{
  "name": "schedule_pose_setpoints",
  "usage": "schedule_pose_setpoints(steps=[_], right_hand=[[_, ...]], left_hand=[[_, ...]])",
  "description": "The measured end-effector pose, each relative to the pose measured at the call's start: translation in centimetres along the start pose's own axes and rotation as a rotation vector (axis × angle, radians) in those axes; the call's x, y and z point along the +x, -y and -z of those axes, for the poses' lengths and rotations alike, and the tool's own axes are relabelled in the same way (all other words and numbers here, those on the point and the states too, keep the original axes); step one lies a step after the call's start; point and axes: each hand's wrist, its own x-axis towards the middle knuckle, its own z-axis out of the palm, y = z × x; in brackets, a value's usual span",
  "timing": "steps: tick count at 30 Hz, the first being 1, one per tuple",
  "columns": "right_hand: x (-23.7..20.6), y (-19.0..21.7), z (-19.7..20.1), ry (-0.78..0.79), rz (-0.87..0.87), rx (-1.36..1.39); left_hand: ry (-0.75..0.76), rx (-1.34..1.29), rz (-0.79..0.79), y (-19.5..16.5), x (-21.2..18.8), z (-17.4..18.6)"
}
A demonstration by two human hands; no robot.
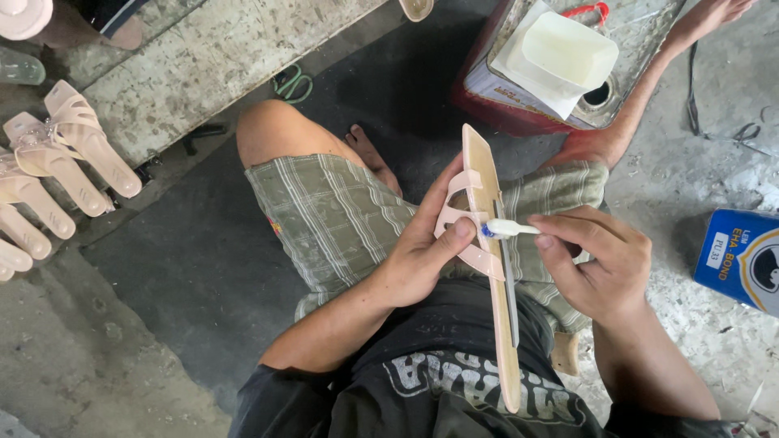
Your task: The person sits on the floor and uses a toothbrush to apply a white substance to the straps of beige slippers. They handle each slipper one at a time, applying the substance to the straps and then placing the slipper on a nearby shelf.
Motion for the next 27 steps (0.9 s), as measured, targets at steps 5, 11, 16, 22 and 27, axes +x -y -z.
schedule_pose_setpoints(steps=[5, 11, 16, 22, 27], right_hand=[[0.2, 0.2, 0.3, 0.008, 0.060, -0.046], [-0.7, 0.7, 1.1, -0.034, 0.000, 0.023], [-2.0, 1.0, 0.8, -0.012, 0.033, 0.111], [-2.9, 0.6, -1.0, -0.041, 0.030, 0.102], [-2.7, 0.3, -0.6, 0.005, 0.101, 0.113]], left_hand=[[0.022, 0.014, 0.017, -0.4, -0.1, 0.3], [0.347, 0.013, 0.070, -1.7, -1.5, 1.1], [0.276, -0.039, 0.108, -2.1, -2.0, 1.3], [0.239, 0.006, 0.073, -2.1, -1.7, 1.4], [0.195, 0.042, 0.020, -2.1, -1.7, 1.5]])
